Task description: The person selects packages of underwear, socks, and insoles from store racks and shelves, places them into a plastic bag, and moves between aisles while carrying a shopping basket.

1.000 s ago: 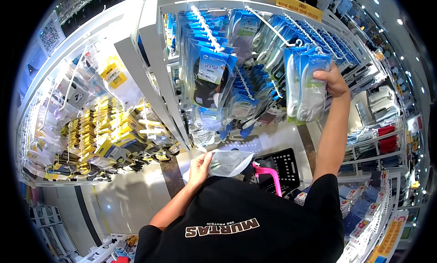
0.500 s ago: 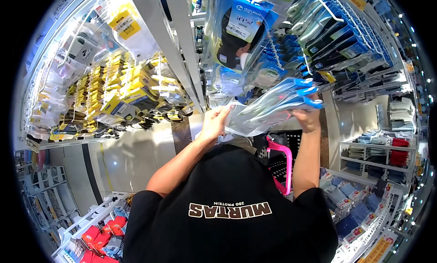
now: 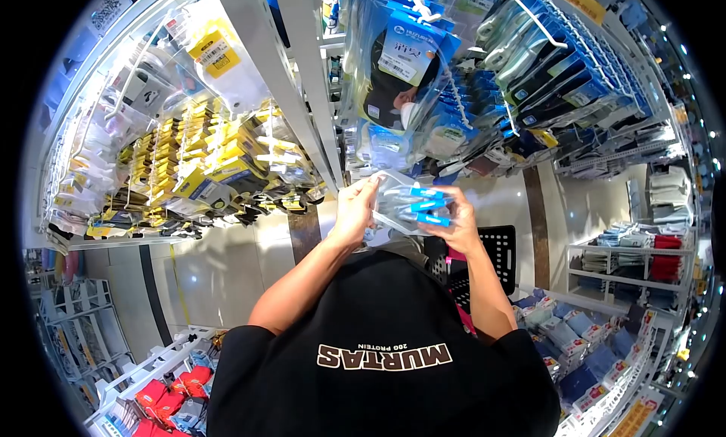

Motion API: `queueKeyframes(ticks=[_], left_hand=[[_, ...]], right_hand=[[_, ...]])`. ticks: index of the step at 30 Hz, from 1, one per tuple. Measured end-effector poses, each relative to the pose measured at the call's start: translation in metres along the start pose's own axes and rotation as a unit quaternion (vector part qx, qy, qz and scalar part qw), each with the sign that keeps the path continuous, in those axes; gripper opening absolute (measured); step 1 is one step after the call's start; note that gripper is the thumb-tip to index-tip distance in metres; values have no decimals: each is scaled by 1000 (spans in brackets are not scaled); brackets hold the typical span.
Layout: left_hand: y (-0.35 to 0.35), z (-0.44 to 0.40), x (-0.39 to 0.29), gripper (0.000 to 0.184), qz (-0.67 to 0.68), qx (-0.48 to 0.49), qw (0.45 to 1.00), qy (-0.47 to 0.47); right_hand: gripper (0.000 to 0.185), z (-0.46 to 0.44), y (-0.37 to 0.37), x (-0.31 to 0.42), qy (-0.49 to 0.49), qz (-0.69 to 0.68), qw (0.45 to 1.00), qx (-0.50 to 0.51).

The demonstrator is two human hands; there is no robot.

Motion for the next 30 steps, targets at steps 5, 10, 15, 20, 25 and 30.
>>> queueKeyframes(ticks=[5, 10, 15, 20, 25, 30], left_hand=[[1, 4, -1, 35, -75, 25, 996, 37], [5, 10, -2, 34, -73, 26, 996, 40], [6, 15, -9, 35, -52, 31, 998, 23], [-2, 16, -12, 31, -76, 18, 995, 56], [7, 31, -24, 30, -326, 7, 911, 252], [17, 36, -22, 27, -430, 19, 876, 215]], right_hand=[[64, 3, 1, 16, -74, 109, 991, -4], [62, 5, 5, -2, -53, 22, 998, -41], [66, 9, 20, -28, 16, -30, 999, -40], [67, 8, 25, -47, 49, 13, 999, 9], [56, -3, 29, -18, 17, 235, 971, 35], [59, -3, 41, -20, 89, 386, 917, 37]])
Point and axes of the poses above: each hand's wrist, its own z-axis away from the middle knuckle, its own y-axis out of the palm, x = y × z, the point moved 3 cm from there along -z, towards the middle knuckle, and after that the axes turned 3 degrees about y, right-handed, at the moved point
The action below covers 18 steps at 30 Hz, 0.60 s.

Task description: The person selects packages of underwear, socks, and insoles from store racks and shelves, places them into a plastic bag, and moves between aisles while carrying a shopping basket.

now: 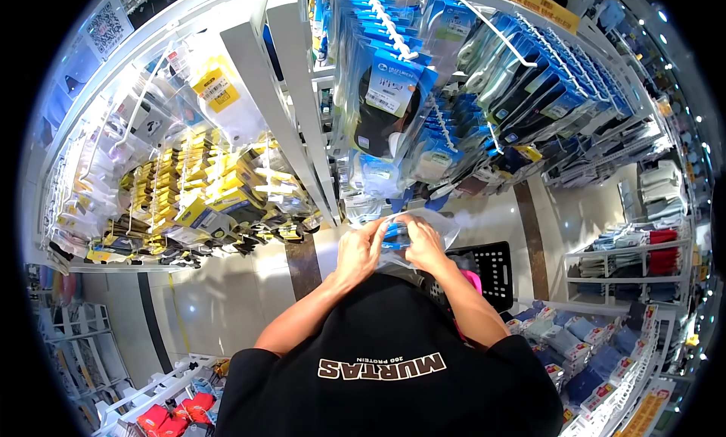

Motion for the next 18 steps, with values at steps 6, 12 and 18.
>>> queueKeyframes(ticks=[6, 12, 18], left_hand=[[1, 0, 10, 29, -14, 12, 1000, -14], [17, 4, 17, 29, 89, 6, 996, -18], [20, 11, 14, 31, 118, 82, 989, -46]], right_hand=[[71, 4, 7, 8, 14, -150, 987, 61], [64, 7, 18, 0, -81, -210, 972, 67], [38, 9, 38, 20, -13, 28, 996, 86]])
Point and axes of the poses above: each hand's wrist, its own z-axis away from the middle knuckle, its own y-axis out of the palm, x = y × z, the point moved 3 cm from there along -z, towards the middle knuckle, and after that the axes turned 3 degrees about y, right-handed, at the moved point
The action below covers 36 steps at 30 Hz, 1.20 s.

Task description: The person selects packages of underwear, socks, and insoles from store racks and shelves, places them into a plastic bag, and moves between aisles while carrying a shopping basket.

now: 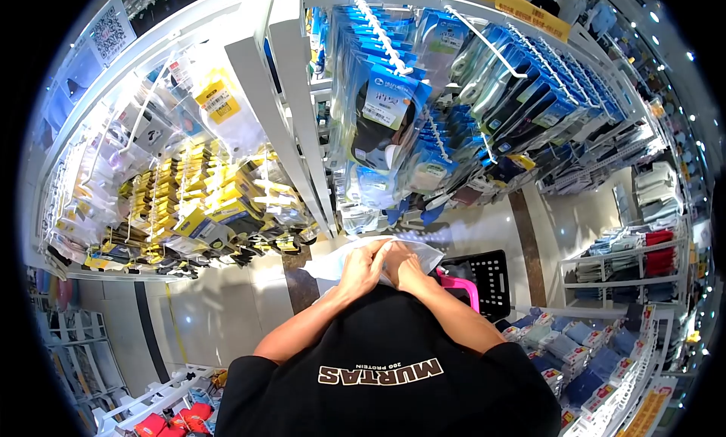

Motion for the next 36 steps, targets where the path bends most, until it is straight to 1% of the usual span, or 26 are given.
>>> queueKeyframes(ticks=[3, 6, 7, 8, 9, 10, 11, 12, 13, 14, 15, 16, 17, 18, 19, 20, 21, 22, 24, 26, 27, 30, 31, 34, 35, 36], left_hand=[[0, 3, -5, 29, -6, -21, 999, 45], [1, 1, 1, 28, 18, -35, 997, 64], [-1, -1, 1, 28, 30, -40, 997, 65], [-8, -4, 4, 28, 41, -42, 998, 23], [-14, -7, 11, 29, 47, -55, 997, 20], [-18, -10, 18, 29, 54, -68, 996, 16], [-22, -11, 16, 30, 53, -97, 992, 52], [-24, -10, 18, 30, 53, -80, 995, 20], [-26, -7, 18, 31, 52, -63, 997, -11], [-26, -5, 19, 31, 51, -46, 997, -41], [-21, -3, 27, 31, 45, -63, 997, -13], [-18, 0, 25, 32, 55, -57, 997, -25], [-16, 3, 21, 32, 64, -50, 996, -37], [-14, 5, 19, 33, 72, -44, 995, -48], [-11, 7, 21, 33, 62, -50, 996, -43], [-11, 9, 21, 33, 69, -50, 995, -47], [-12, 10, 21, 33, 77, -50, 994, -51], [-12, 12, 22, 33, 85, -50, 993, -56], [-17, 12, 23, 34, 76, -63, 994, -51], [-19, 13, 23, 34, 58, -82, 994, -41], [-21, 16, 15, 35, 88, -78, 990, -75], [-22, 20, 11, 34, 81, -90, 990, -73], [-22, 19, 16, 33, 63, -93, 992, -53], [-22, 20, 21, 32, 73, -106, 990, -64], [-22, 20, 22, 32, 81, -108, 989, -63], [-22, 19, 23, 32, 89, -109, 988, -62]], right_hand=[[35, -9, 0, 14, -6, 146, 984, 105], [49, -25, 9, 14, 51, 144, 970, 191], [49, -24, 2, 15, 45, 116, 978, 166], [49, -21, -8, 15, 39, 89, 985, 142], [51, -19, -25, 13, 28, 38, 988, 144], [55, -19, -45, 16, -51, 14, 993, 104], [57, -19, -69, 12, -139, -53, 985, 87], [55, -18, -103, 18, -139, -157, 966, 149], [44, -18, -138, 23, -86, -219, 954, 188], [36, -25, -169, 22, -75, -220, 956, 178], [30, -37, -195, 16, -63, -265, 955, 118], [26, -51, -220, 12, -21, -324, 945, 29], [27, -80, -237, -14, -155, -325, 929, -87], [32, -108, -252, -32, -90, -454, 874, -149], [38, -128, -273, -35, -53, -480, 842, -241], [46, -151, -287, -47, -31, -481, 821, -306], [57, -169, -300, -50, -45, -456, 812, -361], [66, -186, -310, -48, -42, -493, 788, -366], [67, -214, -325, -37, -19, -511, 775, -372], [60, -226, -342, -21, -109, -467, 811, -335], [54, -256, -346, -41, -122, -471, 803, -344], [56, -279, -352, -47, -108, -460, 821, -321], [53, -281, -354, -48, -134, -452, 823, -317], [50, -271, -352, -47, -125, -486, 831, -241], [44, -263, -350, -44, -103, -515, 823, -216], [42, -252, -349, -38, -101, -527, 820, -200]])
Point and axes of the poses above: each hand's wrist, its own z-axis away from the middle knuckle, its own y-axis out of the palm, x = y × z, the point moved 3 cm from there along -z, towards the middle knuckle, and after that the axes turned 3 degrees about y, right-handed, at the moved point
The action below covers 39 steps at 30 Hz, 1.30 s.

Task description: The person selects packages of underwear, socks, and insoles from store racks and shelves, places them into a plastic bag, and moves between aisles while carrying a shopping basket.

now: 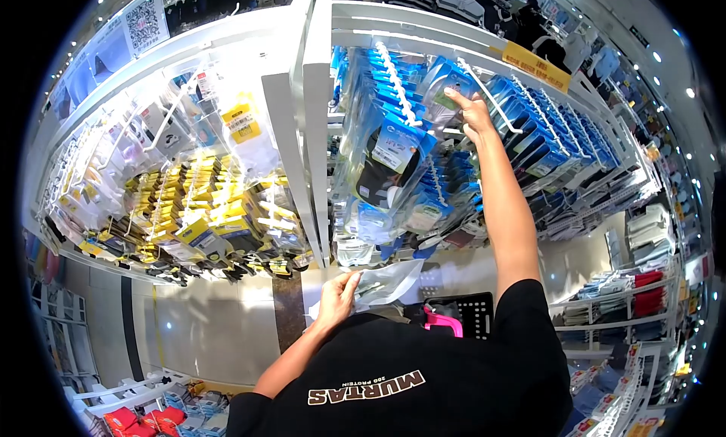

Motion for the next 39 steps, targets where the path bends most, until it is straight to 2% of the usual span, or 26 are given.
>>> queueKeyframes(ticks=[4, 6, 10, 14, 16, 19, 20, 22, 24, 26, 28, 29, 31, 33, 35, 39], left_hand=[[5, -6, 5, 34, 9, 2, 1000, 15], [7, -6, -2, 34, 27, 19, 999, -6], [12, -7, -6, 34, 17, 38, 999, -4], [13, -7, 0, 36, 25, 52, 998, -4], [13, -8, 2, 34, 21, 56, 998, 6], [13, -10, 1, 33, 12, 56, 998, 16], [13, -10, 1, 33, 9, 54, 998, 15], [11, -11, 4, 33, -3, 55, 998, 22], [8, -14, 2, 35, -38, 50, 997, 51], [4, -17, -3, 36, -17, 62, 997, 46], [3, -21, 6, 34, 13, 62, 997, 42], [3, -23, 9, 32, 66, 88, 994, -14], [4, -25, 6, 30, 98, 72, 993, -7], [6, -27, -3, 30, 114, 67, 991, -19], [5, -26, -4, 30, 114, 67, 991, -35], [5, -31, 1, 32, 134, 65, 988, -44]], right_hand=[[36, 24, -6, 12, 56, -36, 996, 65], [35, 35, -14, 14, 78, -53, 992, 85], [23, 67, -15, 24, 40, -60, 993, 91], [30, 98, -25, 37, 48, -39, 996, 64], [35, 117, -28, 51, 11, -38, 997, 68], [32, 142, -42, 62, -1, -27, 996, 89], [36, 146, -55, 59, 4, -29, 990, 135], [45, 172, -59, 68, 16, -35, 992, 120], [60, 177, -114, 45, 4, -28, 990, 141], [68, 199, -138, 42, -15, -19, 993, 116], [72, 217, -121, 46, -20, -29, 989, 143], [74, 229, -107, 42, -70, -13, 989, 127], [63, 250, -77, 20, -89, 18, 989, 117], [55, 261, -40, 2, -99, 20, 974, 204], [52, 272, -7, -22, -95, 7, 957, 276], [56, 291, 25, -75, -28, -68, 958, 279]])
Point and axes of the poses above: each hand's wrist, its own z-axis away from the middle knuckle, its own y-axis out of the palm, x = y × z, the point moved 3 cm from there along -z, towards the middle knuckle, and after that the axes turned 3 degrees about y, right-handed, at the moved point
